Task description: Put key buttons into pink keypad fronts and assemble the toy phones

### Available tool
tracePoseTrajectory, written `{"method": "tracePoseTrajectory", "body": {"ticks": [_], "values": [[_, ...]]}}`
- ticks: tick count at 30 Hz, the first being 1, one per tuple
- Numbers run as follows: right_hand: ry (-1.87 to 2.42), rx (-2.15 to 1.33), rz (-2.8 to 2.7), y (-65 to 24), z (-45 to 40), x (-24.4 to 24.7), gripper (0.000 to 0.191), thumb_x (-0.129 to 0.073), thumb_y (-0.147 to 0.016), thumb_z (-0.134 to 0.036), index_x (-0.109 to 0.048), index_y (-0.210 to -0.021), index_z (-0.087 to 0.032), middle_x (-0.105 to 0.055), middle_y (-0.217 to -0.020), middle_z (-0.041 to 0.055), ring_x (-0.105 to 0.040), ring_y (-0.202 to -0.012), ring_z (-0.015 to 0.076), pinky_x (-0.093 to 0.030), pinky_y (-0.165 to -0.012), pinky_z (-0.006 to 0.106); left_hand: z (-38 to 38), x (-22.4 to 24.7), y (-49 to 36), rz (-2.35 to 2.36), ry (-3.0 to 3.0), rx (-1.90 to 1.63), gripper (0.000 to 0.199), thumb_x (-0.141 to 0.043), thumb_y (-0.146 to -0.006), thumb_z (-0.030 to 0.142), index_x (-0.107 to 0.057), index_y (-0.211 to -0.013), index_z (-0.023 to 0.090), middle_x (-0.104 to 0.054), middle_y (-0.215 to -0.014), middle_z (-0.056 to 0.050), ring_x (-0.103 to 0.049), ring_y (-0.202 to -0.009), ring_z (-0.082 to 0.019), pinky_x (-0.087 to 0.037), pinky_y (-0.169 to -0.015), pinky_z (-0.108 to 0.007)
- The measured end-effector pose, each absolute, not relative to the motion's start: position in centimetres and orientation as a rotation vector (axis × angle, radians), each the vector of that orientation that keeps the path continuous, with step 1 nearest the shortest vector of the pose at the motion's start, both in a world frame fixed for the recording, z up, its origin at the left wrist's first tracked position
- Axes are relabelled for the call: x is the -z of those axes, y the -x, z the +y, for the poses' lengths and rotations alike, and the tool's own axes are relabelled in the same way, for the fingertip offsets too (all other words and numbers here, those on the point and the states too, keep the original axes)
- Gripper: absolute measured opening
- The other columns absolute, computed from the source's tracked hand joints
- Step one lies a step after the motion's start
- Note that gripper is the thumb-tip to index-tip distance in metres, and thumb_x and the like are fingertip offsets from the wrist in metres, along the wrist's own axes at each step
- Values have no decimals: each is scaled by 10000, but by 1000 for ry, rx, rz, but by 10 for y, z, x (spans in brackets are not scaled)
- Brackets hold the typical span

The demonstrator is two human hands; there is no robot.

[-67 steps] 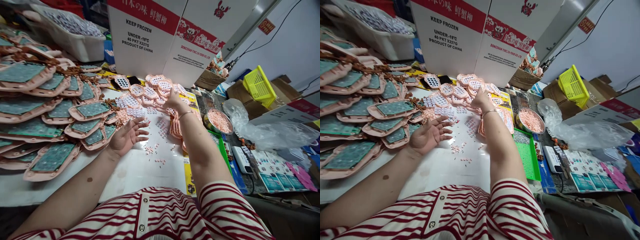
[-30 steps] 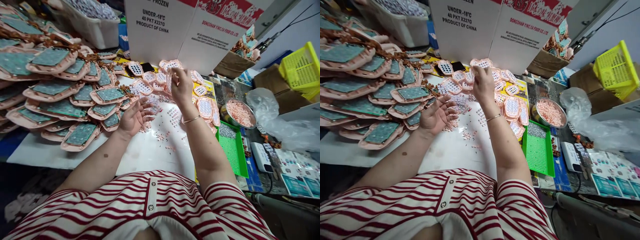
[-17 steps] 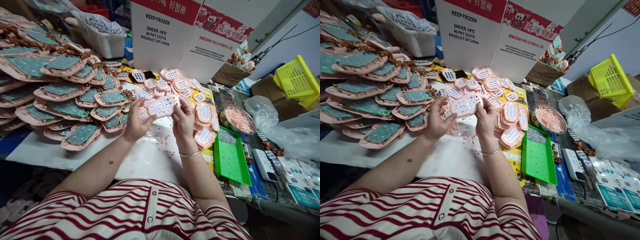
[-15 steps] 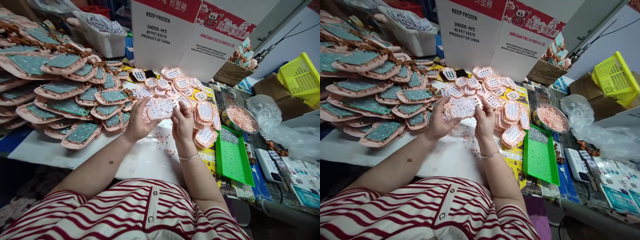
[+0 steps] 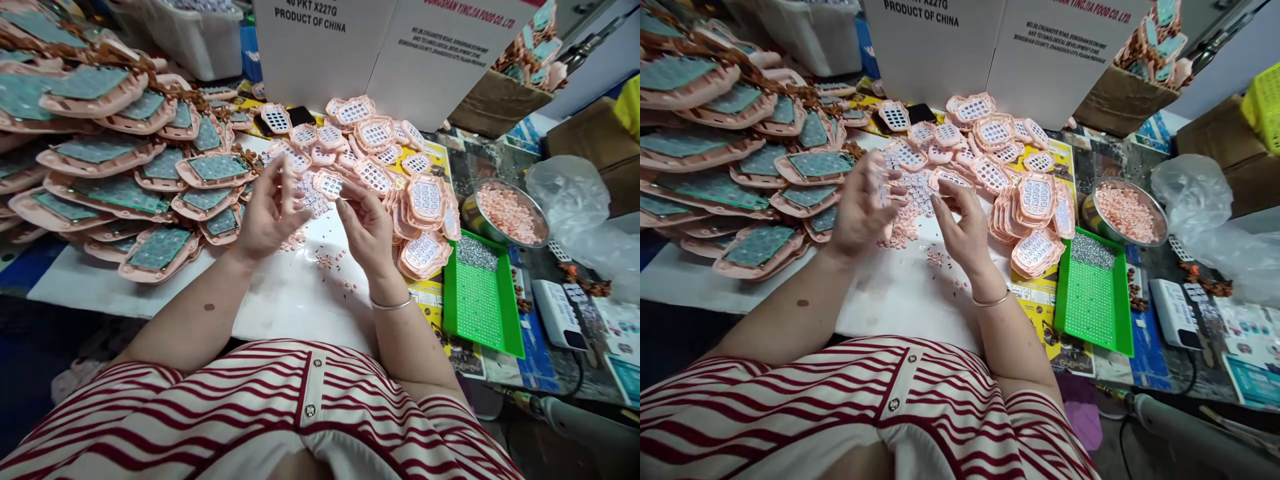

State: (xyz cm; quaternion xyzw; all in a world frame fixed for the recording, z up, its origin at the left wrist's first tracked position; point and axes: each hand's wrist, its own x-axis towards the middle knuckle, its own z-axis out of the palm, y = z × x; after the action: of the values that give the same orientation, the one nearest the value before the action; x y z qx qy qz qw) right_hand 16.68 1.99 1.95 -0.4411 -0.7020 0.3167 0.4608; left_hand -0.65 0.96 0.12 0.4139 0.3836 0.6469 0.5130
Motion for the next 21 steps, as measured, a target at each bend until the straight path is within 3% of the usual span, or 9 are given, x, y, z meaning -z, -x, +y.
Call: {"method": "tracePoseTrajectory", "body": {"ticks": [2, 4, 9, 12, 17, 21], "values": [[1216, -626, -2126, -173, 22, -24, 191, -555, -935, -260, -707, -1034, -201, -707, -1014, 72, -624, -929, 193, -489, -864, 361, 11, -7, 12, 778, -926, -1685, 649, -749, -700, 645, -599, -1214, 277, -657, -1199, -57, -673, -995, -250, -544, -747, -329], [1307, -521, -2523, -169, 22, -20, 194, -528, -925, -177, -718, -961, -157, -712, -955, 100, -623, -883, 208, -462, -812, 347, 13, -11, 16, 697, -855, -1716, 607, -558, -788, 758, -643, -1091, 240, -702, -1116, -73, -689, -919, -239, -552, -652, -308], [1366, -161, -2823, -137, 15, 9, 285, -422, -982, -211, -683, -962, -98, -681, -976, 161, -604, -861, 240, -418, -762, 346, 14, -22, 17, 641, -648, -1679, 669, -283, -921, 742, -629, -1122, 206, -734, -1060, -92, -697, -984, -241, -575, -661, -289], [1392, -171, -2781, -137, 14, 15, 256, -435, -969, -191, -674, -976, -99, -678, -961, 154, -595, -851, 234, -404, -751, 342, 14, -25, 16, 629, -598, -1657, 675, -222, -954, 707, -629, -1126, 197, -736, -1001, -94, -711, -923, -224, -576, -645, -281], [1458, -814, -2212, -167, 14, 7, 114, -601, -881, -259, -660, -838, -171, -651, -868, 52, -559, -755, 156, -404, -701, 294, 12, -24, 14, 616, -603, -1610, 653, -374, -908, 736, -639, -1079, 164, -725, -989, -109, -710, -761, -192, -558, -528, -249], [1323, -1502, -1334, -176, 12, 4, 247, -740, -732, -386, -596, -776, -191, -585, -706, -40, -519, -595, 94, -420, -594, 253, 10, -21, 8, 564, -556, -1597, 562, -487, -892, 682, -651, -1042, 165, -716, -928, -77, -724, -861, -206, -576, -571, -221]]}}
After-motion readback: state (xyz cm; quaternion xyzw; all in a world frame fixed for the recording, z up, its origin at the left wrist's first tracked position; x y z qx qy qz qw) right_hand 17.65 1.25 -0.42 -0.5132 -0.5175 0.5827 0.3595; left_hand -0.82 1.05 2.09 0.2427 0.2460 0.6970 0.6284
